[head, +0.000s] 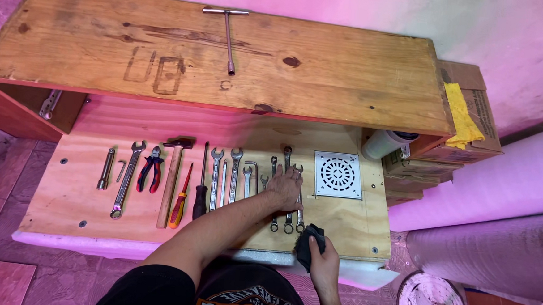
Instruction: The person wipes multiple hand tools with a black cloth on a wooden workbench. They handle wrenches, pliers, a hammer, and screwdrivers one by one, wiping each tool and placing it back on the bench. The person also wipes the workbench surface with the cloth.
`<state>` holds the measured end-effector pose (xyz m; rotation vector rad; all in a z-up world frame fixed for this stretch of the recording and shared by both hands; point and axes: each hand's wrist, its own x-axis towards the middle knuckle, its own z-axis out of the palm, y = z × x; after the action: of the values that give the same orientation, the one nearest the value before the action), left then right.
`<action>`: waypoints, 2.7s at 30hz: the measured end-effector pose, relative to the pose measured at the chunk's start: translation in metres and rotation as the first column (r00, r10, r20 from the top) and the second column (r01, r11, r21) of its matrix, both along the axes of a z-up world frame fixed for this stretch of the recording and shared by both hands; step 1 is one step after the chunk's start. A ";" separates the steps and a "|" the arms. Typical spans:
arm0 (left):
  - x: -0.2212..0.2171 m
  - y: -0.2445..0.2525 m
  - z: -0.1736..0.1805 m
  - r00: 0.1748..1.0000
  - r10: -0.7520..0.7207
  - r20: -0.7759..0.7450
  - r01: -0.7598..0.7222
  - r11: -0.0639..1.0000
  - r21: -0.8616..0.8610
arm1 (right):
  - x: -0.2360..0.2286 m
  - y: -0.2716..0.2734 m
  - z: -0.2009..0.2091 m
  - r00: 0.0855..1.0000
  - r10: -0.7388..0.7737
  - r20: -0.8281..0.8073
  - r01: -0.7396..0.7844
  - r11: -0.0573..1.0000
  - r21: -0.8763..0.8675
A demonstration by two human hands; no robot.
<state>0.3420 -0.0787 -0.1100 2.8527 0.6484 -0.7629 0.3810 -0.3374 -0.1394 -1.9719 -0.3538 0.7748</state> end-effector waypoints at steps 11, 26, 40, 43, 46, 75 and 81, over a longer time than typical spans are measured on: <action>-0.037 0.005 -0.016 0.875 -0.070 0.479 0.063 0.998 0.030 | -0.027 0.030 0.030 0.978 0.095 -0.187 -0.040 0.960 0.278; -0.103 0.150 0.172 0.486 -0.087 0.870 -0.413 0.854 0.316 | -0.038 0.104 0.061 0.956 0.211 -0.205 -0.119 0.914 0.389; -0.063 0.263 0.198 0.430 0.665 0.611 -0.818 0.573 -0.047 | -0.033 0.130 0.023 0.914 0.100 -0.393 0.085 0.900 0.428; -0.063 0.277 0.202 0.402 0.780 0.480 -0.851 0.512 -0.119 | -0.030 0.134 0.004 0.959 0.088 -0.269 0.058 0.869 0.492; -0.066 0.290 0.184 0.378 0.756 0.535 -0.830 0.533 -0.166 | -0.031 0.139 0.016 0.931 0.097 -0.353 0.078 0.890 0.450; -0.284 0.057 0.082 0.567 0.190 0.801 -0.220 0.973 -0.075 | -0.060 0.218 0.240 0.836 0.545 -0.061 -0.519 0.822 0.233; -0.326 0.052 0.142 0.555 0.257 0.791 -0.097 0.964 -0.246 | -0.039 0.242 0.097 0.737 0.459 -0.496 -0.097 0.799 0.594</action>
<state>0.0163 -0.0263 0.0320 2.4830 0.6335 0.5424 0.3422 -0.0958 -0.0424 -1.0483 -0.4249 1.3217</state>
